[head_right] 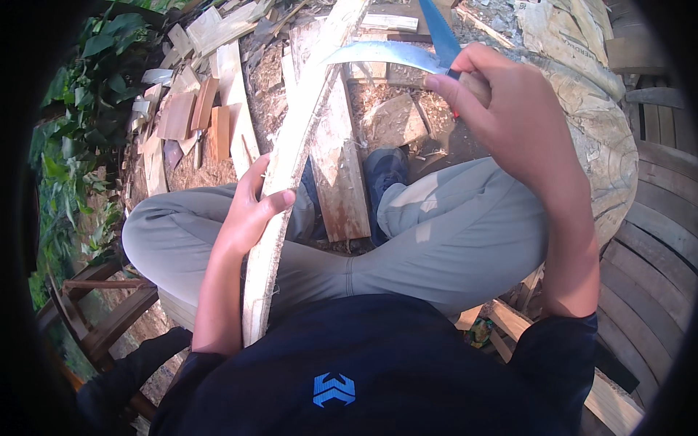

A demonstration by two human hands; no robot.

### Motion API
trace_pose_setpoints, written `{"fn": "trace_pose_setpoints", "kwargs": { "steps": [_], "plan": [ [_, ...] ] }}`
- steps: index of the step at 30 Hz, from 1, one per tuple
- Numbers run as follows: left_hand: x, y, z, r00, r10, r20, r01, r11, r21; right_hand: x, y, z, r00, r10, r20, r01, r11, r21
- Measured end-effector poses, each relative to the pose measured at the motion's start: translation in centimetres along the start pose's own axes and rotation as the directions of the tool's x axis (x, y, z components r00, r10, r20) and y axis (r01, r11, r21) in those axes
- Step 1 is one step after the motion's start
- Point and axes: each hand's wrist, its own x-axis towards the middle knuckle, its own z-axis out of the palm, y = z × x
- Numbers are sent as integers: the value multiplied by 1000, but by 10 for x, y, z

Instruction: The person sits cross-legged on the ground and uses a curved knife to shave thin strips from a long piece of wood. They hold the wood with their left hand and repeatedly pull the knife along its length to remove the outer layer, occasionally rotating the wood to work on different sides.

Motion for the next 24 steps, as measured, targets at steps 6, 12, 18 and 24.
{"fn": "trace_pose_setpoints", "kwargs": {
  "steps": [6,12,18,24],
  "plan": [
    [0,0,-4,1000,9,17,-9,1000,-13,-34,-10,19,989,141,-49,-131,978,164],
    [-4,0,0,999,-2,32,3,999,-42,-41,-10,29,993,61,-101,-54,996,74],
    [-5,5,2,999,-12,30,12,1000,-19,-45,-17,32,992,117,-54,-110,987,114],
    [-4,-1,5,1000,17,-11,-16,994,106,-48,-31,32,994,-9,-106,-15,975,-223]
  ]
}}
